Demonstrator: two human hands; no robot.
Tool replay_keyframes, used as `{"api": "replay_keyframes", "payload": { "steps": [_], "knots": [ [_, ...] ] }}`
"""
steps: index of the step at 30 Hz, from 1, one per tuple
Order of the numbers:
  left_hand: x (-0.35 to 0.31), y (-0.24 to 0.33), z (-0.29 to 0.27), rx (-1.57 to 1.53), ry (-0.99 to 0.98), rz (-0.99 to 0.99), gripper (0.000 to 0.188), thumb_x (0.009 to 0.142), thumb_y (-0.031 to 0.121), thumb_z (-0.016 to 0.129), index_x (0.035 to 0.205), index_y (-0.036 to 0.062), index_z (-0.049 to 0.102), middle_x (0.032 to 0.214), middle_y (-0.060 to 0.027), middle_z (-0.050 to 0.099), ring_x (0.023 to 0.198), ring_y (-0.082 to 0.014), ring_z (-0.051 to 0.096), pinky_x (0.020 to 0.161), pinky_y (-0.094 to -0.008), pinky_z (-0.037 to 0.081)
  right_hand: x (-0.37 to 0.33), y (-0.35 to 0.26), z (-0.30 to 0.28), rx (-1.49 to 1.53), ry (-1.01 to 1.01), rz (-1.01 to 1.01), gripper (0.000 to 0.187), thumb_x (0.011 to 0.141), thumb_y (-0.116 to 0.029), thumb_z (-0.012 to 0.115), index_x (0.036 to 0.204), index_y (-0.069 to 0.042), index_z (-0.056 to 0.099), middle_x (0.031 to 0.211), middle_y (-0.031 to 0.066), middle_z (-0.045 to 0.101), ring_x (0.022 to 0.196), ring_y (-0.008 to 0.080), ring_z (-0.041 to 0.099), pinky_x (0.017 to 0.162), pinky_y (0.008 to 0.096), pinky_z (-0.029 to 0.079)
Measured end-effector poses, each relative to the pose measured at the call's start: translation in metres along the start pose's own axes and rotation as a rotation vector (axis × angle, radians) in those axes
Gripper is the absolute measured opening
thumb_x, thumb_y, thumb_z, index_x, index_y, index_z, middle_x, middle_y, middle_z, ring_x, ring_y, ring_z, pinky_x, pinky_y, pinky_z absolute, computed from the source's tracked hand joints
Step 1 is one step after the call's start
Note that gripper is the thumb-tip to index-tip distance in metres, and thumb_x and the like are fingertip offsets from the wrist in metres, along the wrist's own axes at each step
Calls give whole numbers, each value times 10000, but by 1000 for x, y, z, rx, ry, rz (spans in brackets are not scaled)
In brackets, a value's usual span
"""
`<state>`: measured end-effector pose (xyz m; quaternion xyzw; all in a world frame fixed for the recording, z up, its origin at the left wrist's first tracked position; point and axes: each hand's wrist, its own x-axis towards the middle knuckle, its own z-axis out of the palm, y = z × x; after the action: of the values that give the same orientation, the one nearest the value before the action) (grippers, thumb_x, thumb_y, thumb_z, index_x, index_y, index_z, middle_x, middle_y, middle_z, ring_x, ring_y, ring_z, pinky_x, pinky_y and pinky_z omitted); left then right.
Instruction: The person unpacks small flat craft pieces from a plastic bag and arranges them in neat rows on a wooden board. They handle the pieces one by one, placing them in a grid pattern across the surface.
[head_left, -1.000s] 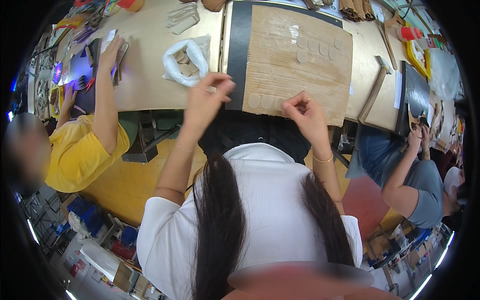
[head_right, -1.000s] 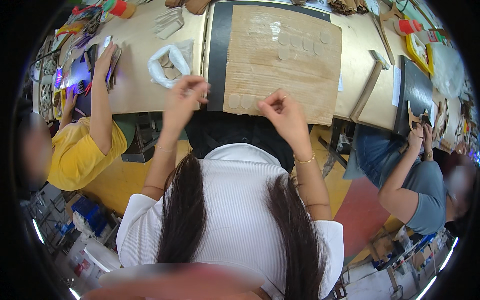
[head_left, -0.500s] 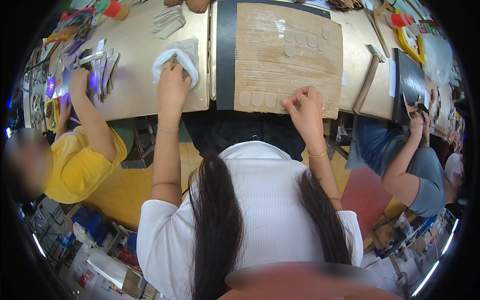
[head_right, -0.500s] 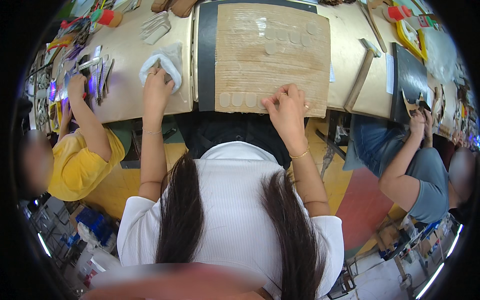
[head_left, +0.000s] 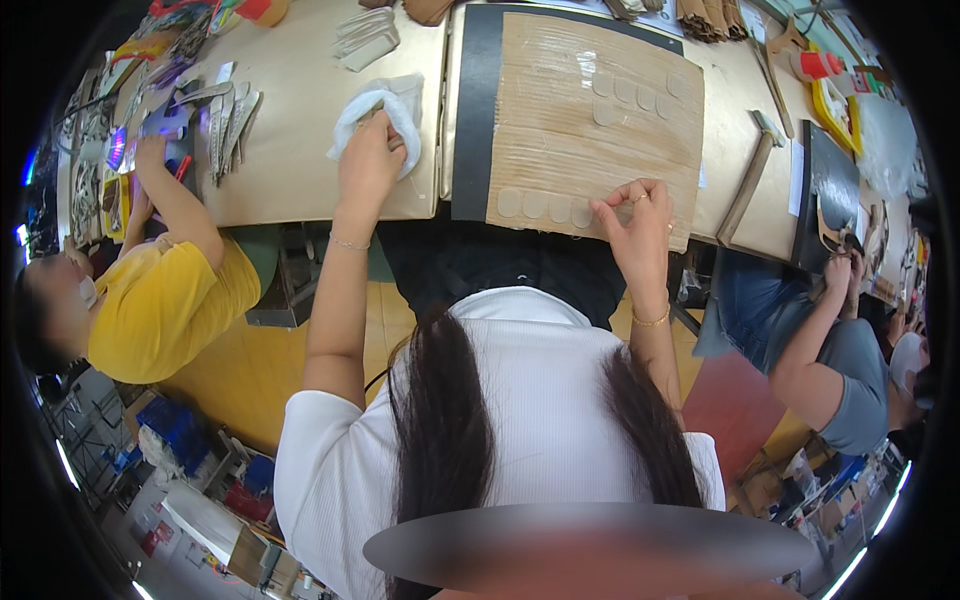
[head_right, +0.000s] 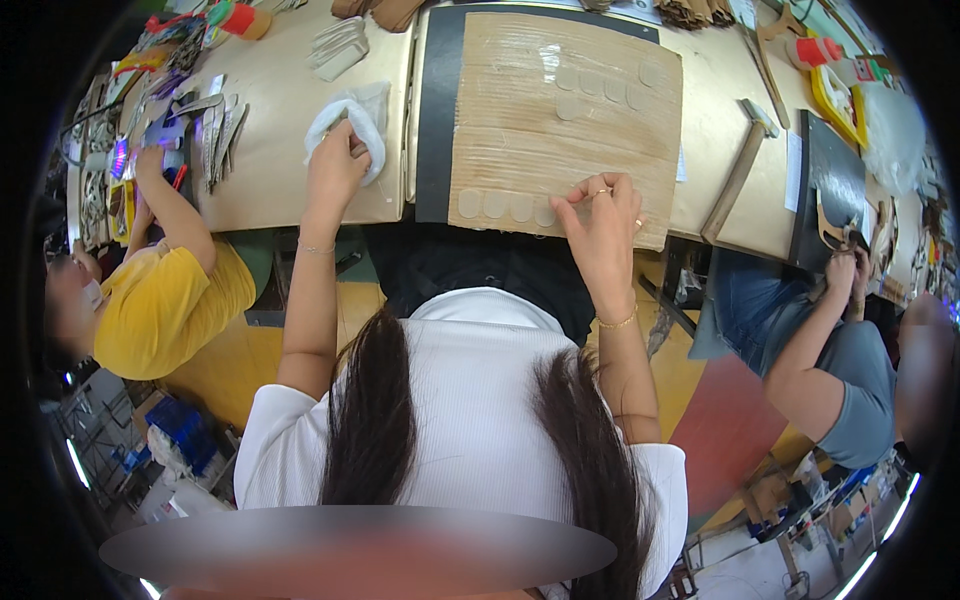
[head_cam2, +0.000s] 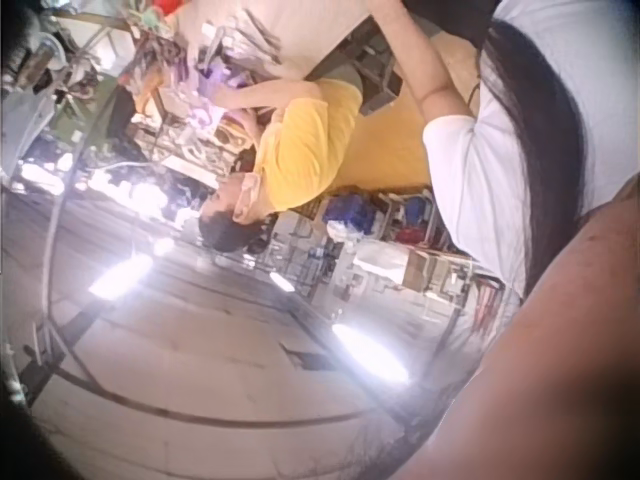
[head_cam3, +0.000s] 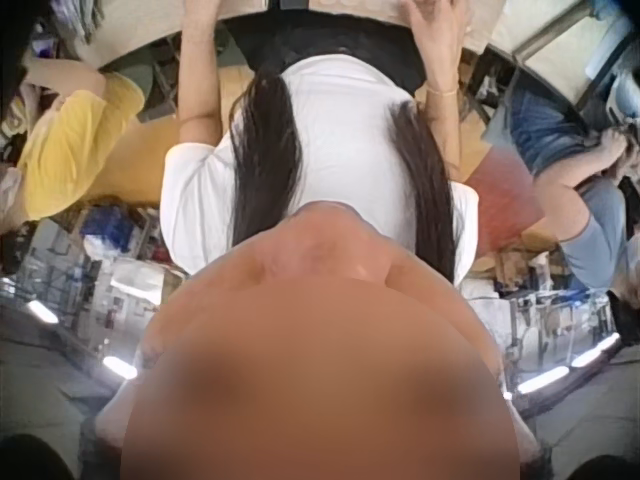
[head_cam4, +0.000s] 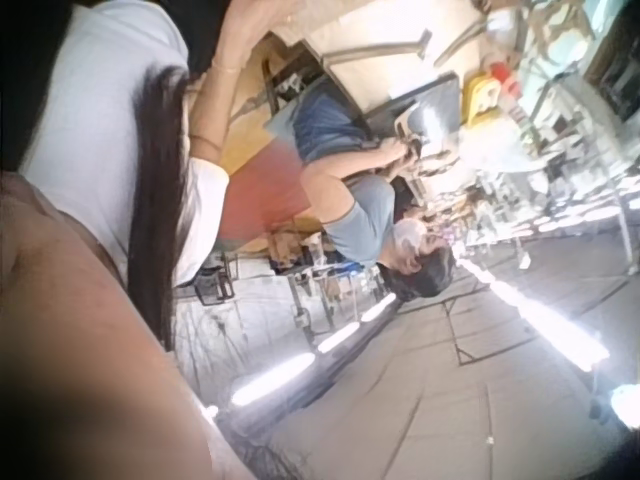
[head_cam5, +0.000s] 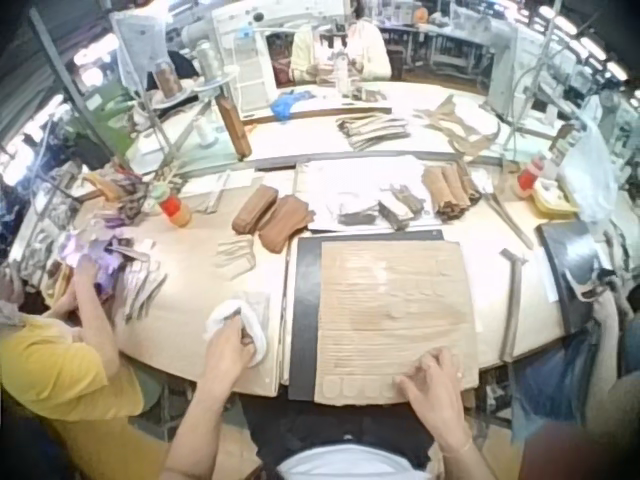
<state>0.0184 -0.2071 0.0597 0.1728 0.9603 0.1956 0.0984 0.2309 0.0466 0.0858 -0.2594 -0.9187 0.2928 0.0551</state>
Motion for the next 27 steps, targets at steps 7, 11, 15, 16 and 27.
{"api": "replay_keyframes", "payload": {
  "steps": [7, 11, 15, 16, 27],
  "knots": [
    [4, -5, -10, -138, 46, -98, 183, 742, 120, 649, 890, 39, 575, 807, -166, 656, 772, -345, 640, 712, -413, 495, 7, 13, -1, -162, 73, -213, 387, 835, -304, 678, 1150, -86, 621, 1263, 121, 526, 1188, 309, 457, 1001, 456, 328],
    [5, -9, -17, -279, 73, -152, 151, 746, 82, 660, 839, -2, 575, 687, -65, 603, 590, -127, 590, 561, -273, 467, 8, 7, 23, -338, 1, -398, 610, 877, -449, 578, 1316, -31, 513, 1425, 137, 438, 1323, 310, 389, 1084, 469, 293],
    [2, -10, -23, -316, 130, -150, 168, 756, 93, 688, 812, -4, 563, 677, -55, 599, 586, -101, 552, 558, -249, 445, 14, 0, 31, -328, -5, -410, 578, 894, -417, 574, 1283, 10, 534, 1372, 141, 501, 1287, 329, 435, 1083, 470, 303],
    [1, -10, -26, -317, 142, -149, 180, 762, 101, 699, 811, -2, 560, 681, -52, 600, 588, -97, 548, 557, -244, 440, 16, -1, 28, -328, 4, -407, 547, 894, -385, 591, 1277, 3, 545, 1349, 140, 525, 1272, 330, 449, 1076, 463, 311],
    [-16, -1, -50, -1368, -52, -257, 180, 853, 75, 676, 925, 37, 516, 836, -105, 636, 722, -192, 680, 587, -257, 555, 56, -5, 2, 267, 81, -91, 166, 892, -145, 605, 965, 3, 622, 976, 174, 639, 840, 320, 611, 755, 398, 484]
  ]
}}
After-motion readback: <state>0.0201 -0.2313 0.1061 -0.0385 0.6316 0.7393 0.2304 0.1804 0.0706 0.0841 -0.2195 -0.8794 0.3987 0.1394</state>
